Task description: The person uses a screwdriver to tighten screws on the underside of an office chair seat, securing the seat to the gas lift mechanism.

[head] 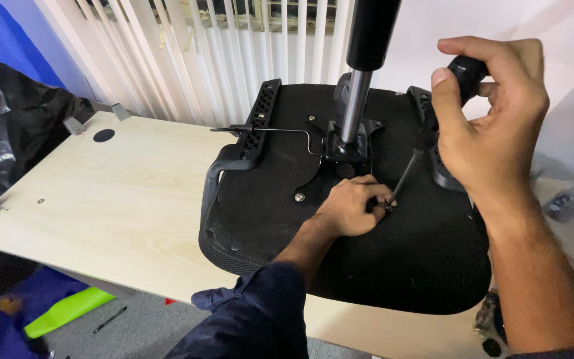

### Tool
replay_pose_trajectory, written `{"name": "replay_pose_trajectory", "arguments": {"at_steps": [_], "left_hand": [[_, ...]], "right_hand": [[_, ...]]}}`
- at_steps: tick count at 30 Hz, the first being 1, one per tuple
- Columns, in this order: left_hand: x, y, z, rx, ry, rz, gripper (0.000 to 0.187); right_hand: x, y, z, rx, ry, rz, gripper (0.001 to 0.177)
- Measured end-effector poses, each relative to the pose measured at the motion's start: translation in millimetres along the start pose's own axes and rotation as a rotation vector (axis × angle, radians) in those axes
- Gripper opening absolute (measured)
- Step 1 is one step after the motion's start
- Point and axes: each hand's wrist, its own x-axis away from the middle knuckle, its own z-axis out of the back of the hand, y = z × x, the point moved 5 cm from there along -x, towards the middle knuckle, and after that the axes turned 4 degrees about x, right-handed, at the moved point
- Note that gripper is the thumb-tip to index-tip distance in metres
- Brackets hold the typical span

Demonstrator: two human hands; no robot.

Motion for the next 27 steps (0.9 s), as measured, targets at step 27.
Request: {"name": "replay_pose_trajectory", "arguments": {"at_steps": [27], "left_hand": [[-1.5, -4.0, -2.8, 0.015, -0.047, 0.063, 0.021]], "right_hand": [[-0.5, -2.6, -7.4, -0.308, 0.013, -0.096, 0.02]]}}
